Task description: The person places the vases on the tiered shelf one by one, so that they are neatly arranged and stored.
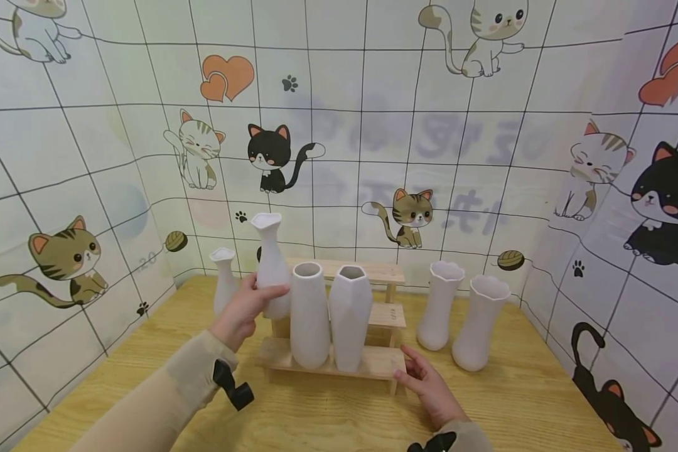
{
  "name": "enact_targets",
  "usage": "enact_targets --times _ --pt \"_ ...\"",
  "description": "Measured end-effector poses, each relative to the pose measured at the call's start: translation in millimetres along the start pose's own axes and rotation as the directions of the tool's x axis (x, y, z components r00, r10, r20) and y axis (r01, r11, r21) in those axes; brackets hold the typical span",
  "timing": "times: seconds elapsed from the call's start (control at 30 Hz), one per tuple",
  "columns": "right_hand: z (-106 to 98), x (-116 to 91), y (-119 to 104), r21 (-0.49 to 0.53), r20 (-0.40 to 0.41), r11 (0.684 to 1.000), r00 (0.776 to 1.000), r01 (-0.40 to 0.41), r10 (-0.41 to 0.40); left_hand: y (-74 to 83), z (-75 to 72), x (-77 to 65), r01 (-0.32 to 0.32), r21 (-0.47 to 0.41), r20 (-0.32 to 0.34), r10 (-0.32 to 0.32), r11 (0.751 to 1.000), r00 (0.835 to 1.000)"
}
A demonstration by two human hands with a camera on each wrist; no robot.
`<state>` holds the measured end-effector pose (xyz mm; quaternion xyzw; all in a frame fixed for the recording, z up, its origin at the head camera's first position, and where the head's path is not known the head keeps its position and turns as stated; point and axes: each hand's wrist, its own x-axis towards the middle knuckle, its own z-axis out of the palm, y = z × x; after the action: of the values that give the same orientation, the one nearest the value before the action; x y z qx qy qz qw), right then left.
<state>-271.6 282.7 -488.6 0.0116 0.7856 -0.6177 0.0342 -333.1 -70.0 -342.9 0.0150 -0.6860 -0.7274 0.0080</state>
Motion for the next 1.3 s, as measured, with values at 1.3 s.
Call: enact_targets --times 1.3 --pt "-1 3 3 0.002 -0.012 1.000 1.000 0.009 -0.009 -11.7 27.5 19.1 -0.033 -0.017 0.028 0.034 0.999 0.999"
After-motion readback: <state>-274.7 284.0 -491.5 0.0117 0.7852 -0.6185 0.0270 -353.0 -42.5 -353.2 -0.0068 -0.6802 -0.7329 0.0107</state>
